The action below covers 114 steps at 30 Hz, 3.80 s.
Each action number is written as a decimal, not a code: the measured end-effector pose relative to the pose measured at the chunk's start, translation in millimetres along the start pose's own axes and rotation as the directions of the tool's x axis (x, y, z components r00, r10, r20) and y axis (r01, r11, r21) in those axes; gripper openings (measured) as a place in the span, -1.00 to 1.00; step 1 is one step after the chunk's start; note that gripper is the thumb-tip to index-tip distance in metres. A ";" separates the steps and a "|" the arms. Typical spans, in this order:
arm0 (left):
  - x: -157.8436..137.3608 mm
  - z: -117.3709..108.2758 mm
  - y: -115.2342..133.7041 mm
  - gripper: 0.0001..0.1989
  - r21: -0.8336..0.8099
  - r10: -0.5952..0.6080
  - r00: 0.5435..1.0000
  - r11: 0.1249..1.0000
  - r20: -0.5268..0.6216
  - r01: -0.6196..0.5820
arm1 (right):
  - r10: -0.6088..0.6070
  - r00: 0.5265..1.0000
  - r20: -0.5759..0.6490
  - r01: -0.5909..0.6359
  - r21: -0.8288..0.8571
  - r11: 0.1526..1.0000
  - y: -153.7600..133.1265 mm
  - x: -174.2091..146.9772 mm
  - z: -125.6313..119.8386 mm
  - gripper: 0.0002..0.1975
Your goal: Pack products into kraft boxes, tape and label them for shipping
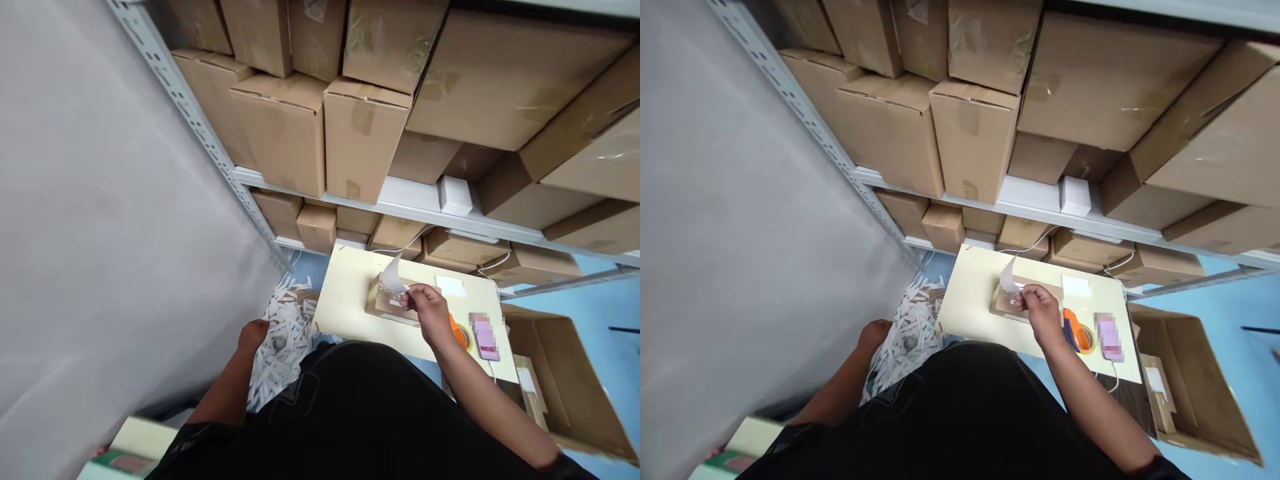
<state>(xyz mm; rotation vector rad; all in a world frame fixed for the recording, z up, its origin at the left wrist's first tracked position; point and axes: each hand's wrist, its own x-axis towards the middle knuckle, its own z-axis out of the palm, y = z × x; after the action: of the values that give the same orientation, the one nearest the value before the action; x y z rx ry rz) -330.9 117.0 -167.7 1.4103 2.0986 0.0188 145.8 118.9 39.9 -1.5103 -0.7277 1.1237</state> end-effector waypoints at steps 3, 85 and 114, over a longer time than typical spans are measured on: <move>38.5 -3.6 19.9 -0.74 0.008 0.012 1.000 1.000 -0.010 -0.012 | -0.031 0.999 -0.037 0.031 -0.001 1.000 4.2 -4.8 3.7 -0.79; -64.3 82.2 372.4 -0.68 0.270 0.910 0.410 0.380 0.064 -0.885 | -0.270 0.885 0.379 0.423 -0.897 0.129 96.6 64.4 -96.2 -0.54; -121.9 44.5 361.6 -0.42 -0.648 0.405 0.914 0.689 -0.030 -0.326 | -0.040 0.999 0.010 0.041 -0.284 0.958 64.3 36.3 -151.4 -0.53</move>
<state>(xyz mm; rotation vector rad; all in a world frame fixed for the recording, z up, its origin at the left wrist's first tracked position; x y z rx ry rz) 24.2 157.2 -26.7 1.3118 1.4495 0.7375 291.4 76.7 -33.5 -1.7243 -0.9501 1.0231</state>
